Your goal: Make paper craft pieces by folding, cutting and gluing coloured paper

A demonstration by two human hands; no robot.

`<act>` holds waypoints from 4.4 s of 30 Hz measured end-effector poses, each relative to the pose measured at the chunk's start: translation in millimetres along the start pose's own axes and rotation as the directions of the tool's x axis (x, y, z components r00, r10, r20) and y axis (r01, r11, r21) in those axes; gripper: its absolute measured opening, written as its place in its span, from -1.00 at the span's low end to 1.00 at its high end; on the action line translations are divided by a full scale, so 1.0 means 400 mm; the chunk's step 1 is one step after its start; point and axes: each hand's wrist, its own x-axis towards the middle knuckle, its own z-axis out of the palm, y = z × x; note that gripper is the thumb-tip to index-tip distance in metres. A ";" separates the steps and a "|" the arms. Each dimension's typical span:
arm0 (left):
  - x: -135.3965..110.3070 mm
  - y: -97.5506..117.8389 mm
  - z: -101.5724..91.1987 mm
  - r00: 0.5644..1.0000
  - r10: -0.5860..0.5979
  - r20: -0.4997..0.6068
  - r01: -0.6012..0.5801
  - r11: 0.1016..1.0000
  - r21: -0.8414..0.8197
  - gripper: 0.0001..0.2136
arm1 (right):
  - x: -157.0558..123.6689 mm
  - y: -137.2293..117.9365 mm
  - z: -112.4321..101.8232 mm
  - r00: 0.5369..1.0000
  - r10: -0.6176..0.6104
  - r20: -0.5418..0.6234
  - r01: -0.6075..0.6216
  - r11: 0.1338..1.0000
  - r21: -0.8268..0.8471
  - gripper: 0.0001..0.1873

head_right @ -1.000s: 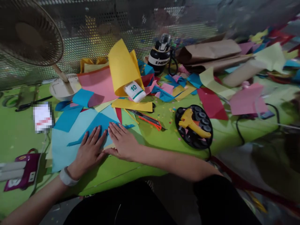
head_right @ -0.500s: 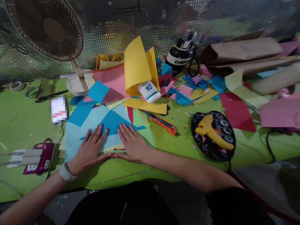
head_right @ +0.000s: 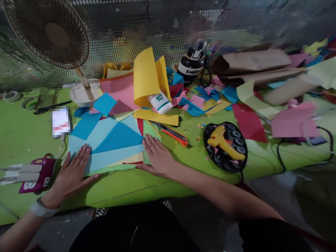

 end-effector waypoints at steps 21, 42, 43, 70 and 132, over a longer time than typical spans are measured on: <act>0.208 0.243 0.033 0.972 0.233 -0.030 -0.234 0.950 -0.207 -0.04 | 0.000 -0.003 0.005 0.999 -0.020 -0.040 0.017 0.997 -0.081 0.01; 0.006 0.037 0.002 1.000 -0.005 0.002 0.005 0.998 -0.063 -0.16 | -0.004 0.004 -0.008 1.000 -0.015 -0.026 0.014 0.998 -0.058 -0.09; 0.009 0.033 -0.001 1.000 -0.005 0.005 0.005 0.998 -0.059 -0.19 | 0.001 0.006 -0.014 0.999 -0.018 -0.031 0.016 0.998 -0.060 -0.15; 0.162 0.159 -0.094 0.774 -0.270 0.573 0.455 -0.393 -0.799 -0.64 | 0.059 -0.084 -0.123 0.979 -0.118 -0.169 0.196 0.788 0.584 -0.77; 0.170 0.130 0.010 0.994 0.101 0.045 -0.075 0.915 -0.396 -0.36 | 0.155 -0.030 -0.084 0.888 -0.460 0.003 0.360 0.698 0.619 -0.64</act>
